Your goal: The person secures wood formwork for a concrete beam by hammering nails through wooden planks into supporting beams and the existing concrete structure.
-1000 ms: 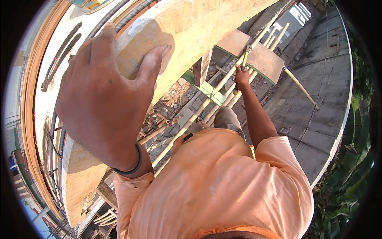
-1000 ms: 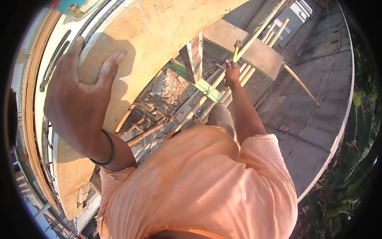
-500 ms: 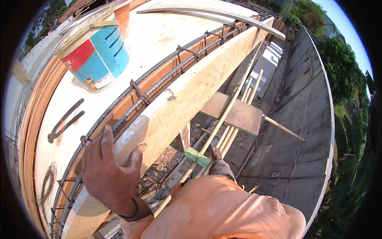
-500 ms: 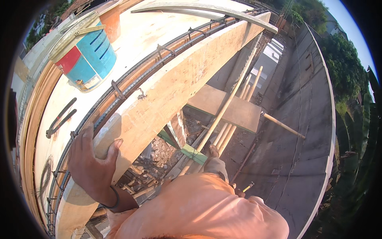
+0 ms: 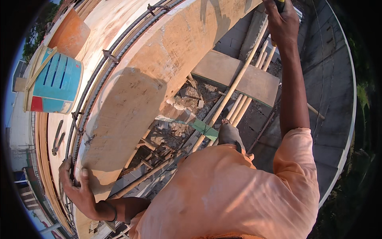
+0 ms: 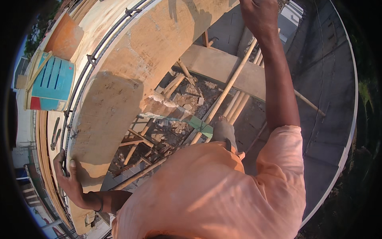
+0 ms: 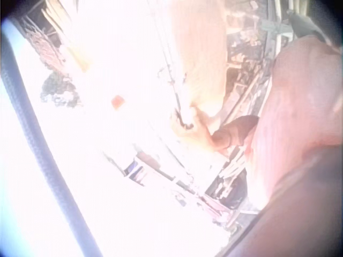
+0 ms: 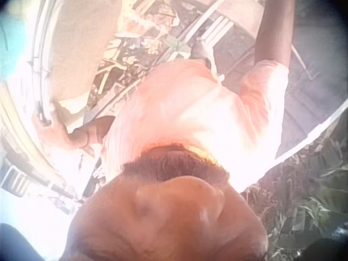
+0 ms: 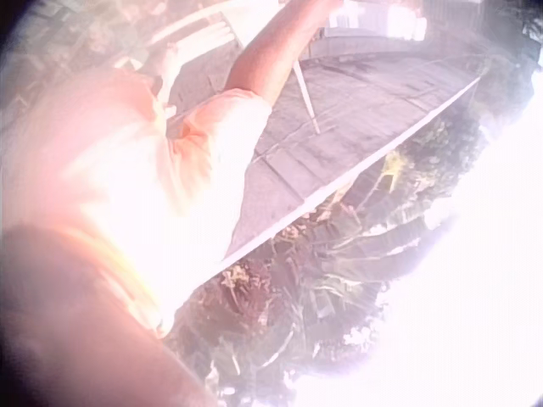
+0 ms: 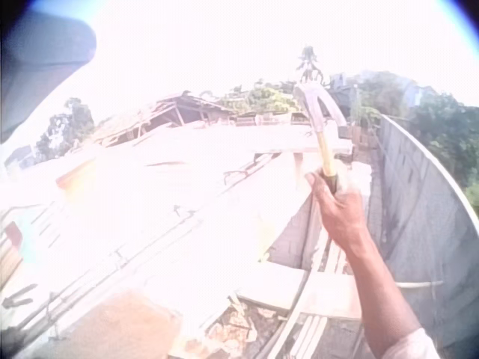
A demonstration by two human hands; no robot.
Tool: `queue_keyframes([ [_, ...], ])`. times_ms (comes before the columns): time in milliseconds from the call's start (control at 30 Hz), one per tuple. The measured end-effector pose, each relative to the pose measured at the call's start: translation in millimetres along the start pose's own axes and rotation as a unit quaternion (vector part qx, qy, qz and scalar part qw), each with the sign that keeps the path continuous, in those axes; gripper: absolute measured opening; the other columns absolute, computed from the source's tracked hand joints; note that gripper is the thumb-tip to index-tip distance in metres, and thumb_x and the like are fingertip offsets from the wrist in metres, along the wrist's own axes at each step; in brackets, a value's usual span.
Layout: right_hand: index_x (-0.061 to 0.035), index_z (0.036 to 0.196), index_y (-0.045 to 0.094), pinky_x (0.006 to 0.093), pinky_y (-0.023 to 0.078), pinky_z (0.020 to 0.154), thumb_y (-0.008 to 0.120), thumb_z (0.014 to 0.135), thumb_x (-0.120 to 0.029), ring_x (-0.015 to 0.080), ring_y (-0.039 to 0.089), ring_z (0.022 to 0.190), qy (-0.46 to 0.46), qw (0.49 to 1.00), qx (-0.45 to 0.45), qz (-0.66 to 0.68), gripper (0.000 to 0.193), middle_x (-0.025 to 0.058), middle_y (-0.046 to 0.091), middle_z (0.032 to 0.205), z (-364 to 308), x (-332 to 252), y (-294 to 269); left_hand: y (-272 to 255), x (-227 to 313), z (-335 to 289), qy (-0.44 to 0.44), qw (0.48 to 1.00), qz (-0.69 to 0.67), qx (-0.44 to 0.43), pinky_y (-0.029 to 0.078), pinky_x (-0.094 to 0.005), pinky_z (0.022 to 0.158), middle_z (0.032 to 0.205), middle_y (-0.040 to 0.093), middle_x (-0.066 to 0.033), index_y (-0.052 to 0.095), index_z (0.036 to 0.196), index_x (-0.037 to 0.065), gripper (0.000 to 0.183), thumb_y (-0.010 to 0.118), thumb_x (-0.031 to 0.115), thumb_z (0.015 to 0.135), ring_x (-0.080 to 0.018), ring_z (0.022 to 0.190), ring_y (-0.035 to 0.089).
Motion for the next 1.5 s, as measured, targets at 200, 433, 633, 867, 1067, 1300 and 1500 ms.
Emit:
queue_keyframes([
  [200,-0.0015,0.103,0.059,0.0324,0.045,0.066,0.057,0.097,-0.033,0.0142,0.053,0.073,-0.018,0.987,-0.161,-0.003,0.032,0.0049,0.054,0.077,71.0,-51.6,65.2,11.4,186.2,70.0,0.175,0.962,-0.084,0.191,0.044,-0.0391,0.098,0.121,0.062,-0.0136,0.060,0.124,0.000,0.048,0.056,0.037,0.095,-0.0246,0.115,0.058],
  [433,-0.0010,0.103,0.059,0.0318,0.047,0.066,0.056,0.097,-0.030,0.0158,0.057,0.073,0.064,0.959,-0.227,0.159,0.030,0.0062,0.060,0.080,81.6,-10.6,119.4,112.5,285.3,147.4,0.117,0.992,0.015,0.049,0.053,-0.0390,0.085,0.113,0.066,-0.0147,0.062,0.123,0.008,0.053,0.064,0.047,0.088,-0.0241,0.103,0.064],
  [633,0.0017,0.098,0.061,0.0330,0.045,0.058,0.060,0.095,-0.023,0.0169,0.056,0.064,-0.118,0.946,-0.217,0.209,0.025,0.0101,0.061,0.072,82.1,-9.8,97.4,122.9,274.7,150.2,0.027,0.997,-0.064,-0.026,0.050,-0.0379,0.085,0.107,0.065,-0.0206,0.059,0.121,-0.004,0.064,0.074,0.043,0.080,-0.0284,0.097,0.064],
  [867,0.0015,0.104,0.059,0.0372,0.048,0.058,0.061,0.093,-0.026,0.0292,0.060,0.064,-0.199,0.944,-0.040,0.258,0.030,0.0143,0.061,0.074,94.0,8.2,103.2,124.6,278.4,151.8,0.026,0.996,-0.059,-0.056,0.043,-0.0393,0.098,0.122,0.061,-0.0197,0.055,0.128,-0.003,0.060,0.066,0.038,0.085,-0.0290,0.112,0.057],
  [1067,0.0002,0.093,0.058,0.0435,0.042,0.073,0.063,0.090,-0.040,0.0365,0.054,0.071,-0.102,0.961,-0.197,0.163,0.041,0.0172,0.059,0.076,96.9,5.6,111.6,118.1,283.6,148.3,0.024,0.999,-0.033,-0.016,0.045,-0.0420,0.092,0.113,0.062,-0.0225,0.056,0.122,-0.005,0.064,0.068,0.043,0.083,-0.0360,0.103,0.060],
  [1300,-0.0028,0.092,0.056,0.0410,0.039,0.078,0.064,0.090,-0.031,0.0324,0.051,0.075,-0.081,0.954,-0.215,0.195,0.029,0.0146,0.056,0.076,99.6,4.6,108.1,115.3,279.6,149.9,-0.026,1.000,0.004,-0.002,0.048,-0.0435,0.082,0.112,0.063,-0.0178,0.059,0.119,0.000,0.062,0.071,0.042,0.077,-0.0342,0.103,0.060],
  [1500,-0.0039,0.093,0.058,0.0405,0.038,0.079,0.065,0.089,-0.028,0.0326,0.052,0.078,-0.086,0.945,-0.236,0.208,0.025,0.0137,0.057,0.081,101.4,5.6,103.2,108.8,280.2,142.3,-0.021,0.999,-0.008,0.045,0.048,-0.0434,0.083,0.109,0.064,-0.0172,0.060,0.115,0.001,0.058,0.077,0.033,0.070,-0.0340,0.101,0.062],
])
Point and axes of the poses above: each hand's wrist, its own z-axis towards the middle knuckle, its own y-axis out of the palm, x = y × z, the point moved 10 cm from there along z, towards the middle knuckle
